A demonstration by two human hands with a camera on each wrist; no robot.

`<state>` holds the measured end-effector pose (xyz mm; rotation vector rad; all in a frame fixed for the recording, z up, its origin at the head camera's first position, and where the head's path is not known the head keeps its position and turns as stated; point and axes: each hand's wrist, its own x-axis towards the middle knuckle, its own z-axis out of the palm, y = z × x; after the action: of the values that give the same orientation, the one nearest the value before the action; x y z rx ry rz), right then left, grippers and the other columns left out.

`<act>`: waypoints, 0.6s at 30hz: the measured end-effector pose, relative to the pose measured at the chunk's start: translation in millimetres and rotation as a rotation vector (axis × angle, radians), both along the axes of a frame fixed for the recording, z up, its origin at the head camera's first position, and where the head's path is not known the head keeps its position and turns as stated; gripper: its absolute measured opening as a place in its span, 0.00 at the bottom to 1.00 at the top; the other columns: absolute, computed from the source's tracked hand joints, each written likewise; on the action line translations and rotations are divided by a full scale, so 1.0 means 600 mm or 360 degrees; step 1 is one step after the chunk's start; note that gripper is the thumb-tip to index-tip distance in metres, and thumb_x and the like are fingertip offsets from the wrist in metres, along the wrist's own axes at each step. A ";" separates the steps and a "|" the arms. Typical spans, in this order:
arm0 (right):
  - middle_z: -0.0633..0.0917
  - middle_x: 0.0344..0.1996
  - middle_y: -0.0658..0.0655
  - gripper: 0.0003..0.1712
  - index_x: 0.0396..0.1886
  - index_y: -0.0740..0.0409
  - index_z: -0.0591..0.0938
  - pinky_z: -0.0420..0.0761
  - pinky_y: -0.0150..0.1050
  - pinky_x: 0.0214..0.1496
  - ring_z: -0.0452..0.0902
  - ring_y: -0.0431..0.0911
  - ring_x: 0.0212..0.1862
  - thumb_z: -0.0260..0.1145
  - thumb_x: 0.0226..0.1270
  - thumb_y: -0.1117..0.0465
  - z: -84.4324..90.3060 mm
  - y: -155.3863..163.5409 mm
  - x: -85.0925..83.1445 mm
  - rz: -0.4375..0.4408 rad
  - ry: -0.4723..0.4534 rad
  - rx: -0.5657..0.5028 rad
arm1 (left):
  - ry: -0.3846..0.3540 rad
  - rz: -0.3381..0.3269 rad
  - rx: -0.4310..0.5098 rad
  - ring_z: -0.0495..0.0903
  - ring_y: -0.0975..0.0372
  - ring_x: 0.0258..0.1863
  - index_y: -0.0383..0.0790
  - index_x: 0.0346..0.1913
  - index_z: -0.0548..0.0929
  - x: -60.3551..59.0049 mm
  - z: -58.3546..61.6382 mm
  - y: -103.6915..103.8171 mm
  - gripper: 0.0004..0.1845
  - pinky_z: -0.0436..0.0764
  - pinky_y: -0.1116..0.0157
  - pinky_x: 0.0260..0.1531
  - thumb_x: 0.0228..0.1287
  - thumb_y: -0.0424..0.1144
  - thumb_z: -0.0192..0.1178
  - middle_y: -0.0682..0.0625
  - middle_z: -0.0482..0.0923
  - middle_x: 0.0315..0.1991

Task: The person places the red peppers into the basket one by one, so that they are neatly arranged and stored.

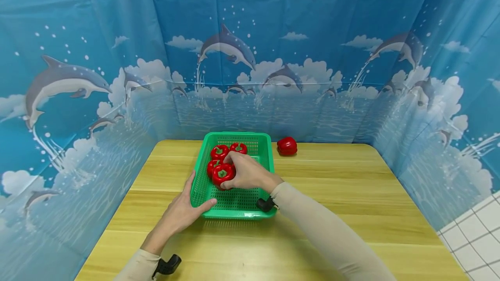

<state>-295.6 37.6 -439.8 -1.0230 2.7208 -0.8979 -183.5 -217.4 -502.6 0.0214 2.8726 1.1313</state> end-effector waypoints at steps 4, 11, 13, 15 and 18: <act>0.89 0.70 0.58 0.40 0.73 0.58 0.81 0.89 0.52 0.75 0.87 0.54 0.70 0.88 0.70 0.46 -0.002 -0.003 0.000 0.0016 0.0005 0.0003 | -0.0007 0.0004 0.0002 0.71 0.22 0.84 0.52 0.99 0.37 0.001 0.001 0.001 0.67 0.77 0.21 0.74 0.77 0.73 0.69 0.28 0.59 0.93; 0.89 0.67 0.57 0.40 0.73 0.57 0.82 0.90 0.50 0.72 0.87 0.52 0.67 0.88 0.70 0.46 -0.002 -0.010 -0.002 0.0034 -0.0004 0.0048 | 0.0003 0.0007 -0.0001 0.72 0.22 0.83 0.51 0.99 0.38 0.001 0.004 0.002 0.68 0.78 0.21 0.74 0.77 0.74 0.69 0.27 0.60 0.92; 0.90 0.67 0.56 0.40 0.74 0.56 0.82 0.90 0.50 0.71 0.87 0.51 0.66 0.88 0.71 0.46 -0.001 -0.013 -0.002 0.0042 0.0004 0.0076 | 0.0003 0.0010 0.0000 0.72 0.22 0.83 0.52 0.99 0.38 0.000 0.003 0.002 0.67 0.78 0.21 0.74 0.77 0.74 0.69 0.28 0.59 0.93; 0.90 0.66 0.56 0.40 0.75 0.56 0.82 0.90 0.49 0.70 0.86 0.51 0.65 0.87 0.71 0.45 -0.001 -0.015 -0.003 0.0047 0.0009 0.0102 | 0.0004 0.0009 0.0001 0.71 0.22 0.83 0.53 0.99 0.38 -0.001 0.002 0.002 0.67 0.78 0.21 0.74 0.77 0.74 0.68 0.28 0.59 0.93; 0.90 0.65 0.56 0.39 0.74 0.57 0.83 0.90 0.49 0.68 0.86 0.50 0.64 0.87 0.71 0.45 -0.002 -0.017 -0.003 0.0055 0.0008 0.0126 | 0.0001 0.0010 0.0002 0.71 0.23 0.84 0.54 0.99 0.37 -0.001 0.000 0.001 0.67 0.78 0.21 0.74 0.77 0.75 0.68 0.28 0.58 0.93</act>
<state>-297.7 27.3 -440.8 -1.0549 2.7100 -0.7763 -184.0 -217.0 -502.5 0.0125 2.8744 1.1341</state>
